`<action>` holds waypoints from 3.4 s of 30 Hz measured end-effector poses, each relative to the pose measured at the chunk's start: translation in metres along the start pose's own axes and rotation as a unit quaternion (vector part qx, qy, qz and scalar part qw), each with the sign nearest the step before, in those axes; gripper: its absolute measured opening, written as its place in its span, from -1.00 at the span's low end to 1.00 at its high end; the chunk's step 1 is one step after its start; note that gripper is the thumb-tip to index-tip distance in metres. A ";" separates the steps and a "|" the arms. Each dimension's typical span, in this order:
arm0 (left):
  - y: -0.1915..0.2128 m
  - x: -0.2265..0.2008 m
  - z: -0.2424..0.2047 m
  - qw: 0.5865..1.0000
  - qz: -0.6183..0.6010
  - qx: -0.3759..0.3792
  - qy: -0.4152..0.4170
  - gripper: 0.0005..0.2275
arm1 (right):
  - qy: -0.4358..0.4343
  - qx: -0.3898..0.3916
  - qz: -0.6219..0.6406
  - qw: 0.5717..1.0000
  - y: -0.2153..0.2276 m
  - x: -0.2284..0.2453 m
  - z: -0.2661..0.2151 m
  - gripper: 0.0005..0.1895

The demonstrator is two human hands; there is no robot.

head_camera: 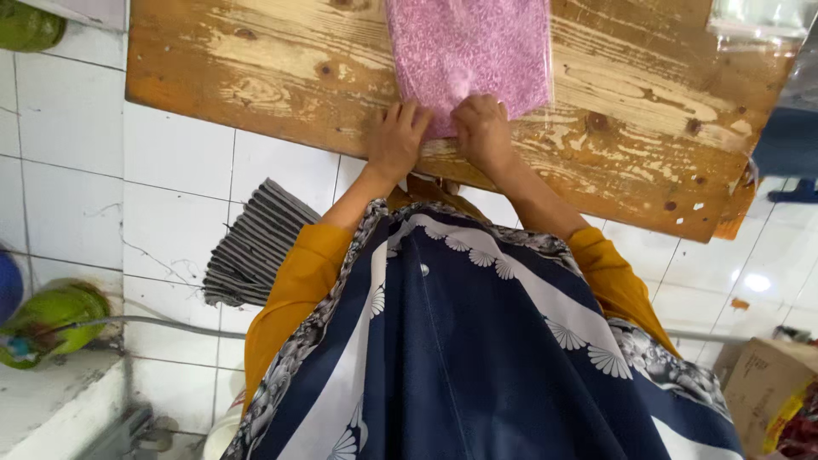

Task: The person folds a pink patterned cloth on a wooden table, places it into a clear plastic bag, and seals it. They then repeat the process with a dark blue patterned cloth, folding and bagging it before stacking the packaged items.

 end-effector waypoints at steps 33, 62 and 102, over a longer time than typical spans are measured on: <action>0.033 0.000 0.027 0.983 -0.160 0.001 0.092 -0.70 | -0.098 -0.018 -0.178 0.979 -0.106 -0.082 0.139 -0.43; -0.055 0.131 0.041 0.909 -0.207 0.111 0.343 -0.78 | -0.199 0.324 -0.069 0.922 -0.050 -0.061 -0.054 -0.20; -0.108 0.018 -0.082 0.613 -0.572 0.252 0.483 -0.79 | -0.051 0.086 0.110 0.989 -0.059 0.043 -0.037 -0.89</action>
Point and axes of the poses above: each hand's wrist, its own z-axis towards the middle knuckle, its own y-axis out of the back of the hand, x = y × z, the point moved 5 cm from there along z, towards the middle knuckle, and after that the axes turned 6 degrees about z, right-handed, at the moved point
